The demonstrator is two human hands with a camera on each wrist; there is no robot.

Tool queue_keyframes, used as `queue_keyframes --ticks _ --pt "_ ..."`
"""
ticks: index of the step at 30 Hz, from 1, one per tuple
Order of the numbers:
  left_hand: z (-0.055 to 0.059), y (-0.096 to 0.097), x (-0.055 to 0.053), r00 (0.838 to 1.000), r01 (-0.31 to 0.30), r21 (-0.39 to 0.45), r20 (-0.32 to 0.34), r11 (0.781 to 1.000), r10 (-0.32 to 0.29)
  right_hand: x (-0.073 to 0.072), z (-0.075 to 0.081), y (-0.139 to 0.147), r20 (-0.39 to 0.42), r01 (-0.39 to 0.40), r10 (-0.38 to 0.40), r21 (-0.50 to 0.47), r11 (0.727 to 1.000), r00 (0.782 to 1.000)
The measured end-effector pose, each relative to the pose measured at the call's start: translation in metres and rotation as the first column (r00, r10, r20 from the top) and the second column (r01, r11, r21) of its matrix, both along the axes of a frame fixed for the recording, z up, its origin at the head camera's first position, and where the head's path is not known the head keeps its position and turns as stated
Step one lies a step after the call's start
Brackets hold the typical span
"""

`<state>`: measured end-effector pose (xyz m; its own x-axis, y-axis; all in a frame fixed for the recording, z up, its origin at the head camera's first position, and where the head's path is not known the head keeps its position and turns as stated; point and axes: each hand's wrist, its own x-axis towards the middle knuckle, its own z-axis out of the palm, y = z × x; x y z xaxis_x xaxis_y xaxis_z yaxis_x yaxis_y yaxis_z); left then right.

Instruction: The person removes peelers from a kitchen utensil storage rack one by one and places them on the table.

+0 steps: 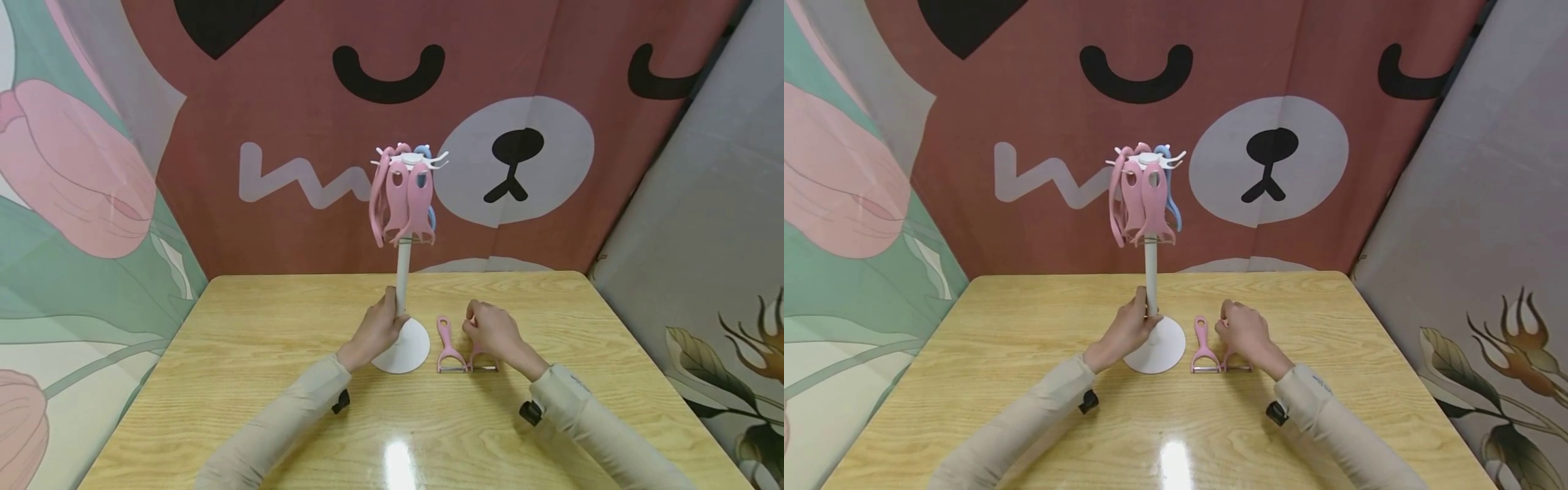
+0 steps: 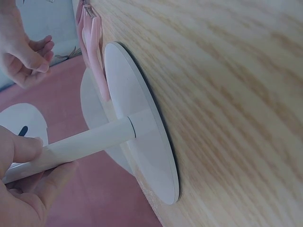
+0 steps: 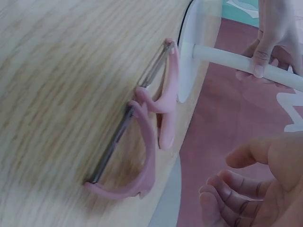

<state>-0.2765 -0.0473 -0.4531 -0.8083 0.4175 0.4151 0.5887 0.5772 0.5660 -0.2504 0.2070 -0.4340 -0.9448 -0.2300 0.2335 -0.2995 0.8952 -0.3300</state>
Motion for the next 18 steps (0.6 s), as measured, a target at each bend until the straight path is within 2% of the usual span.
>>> queue_keyframes --ticks 10,18 --pt "0.0 0.001 0.0 1.0 -0.011 -0.007 0.007 1.0 0.011 0.0 0.009 0.0 -0.008 -0.015 0.015 -0.032 0.999 1.0" --pt "0.001 0.001 0.001 1.0 -0.013 -0.007 0.002 1.0 0.013 -0.002 0.014 0.0 -0.055 -0.028 0.026 -0.049 0.998 0.998"
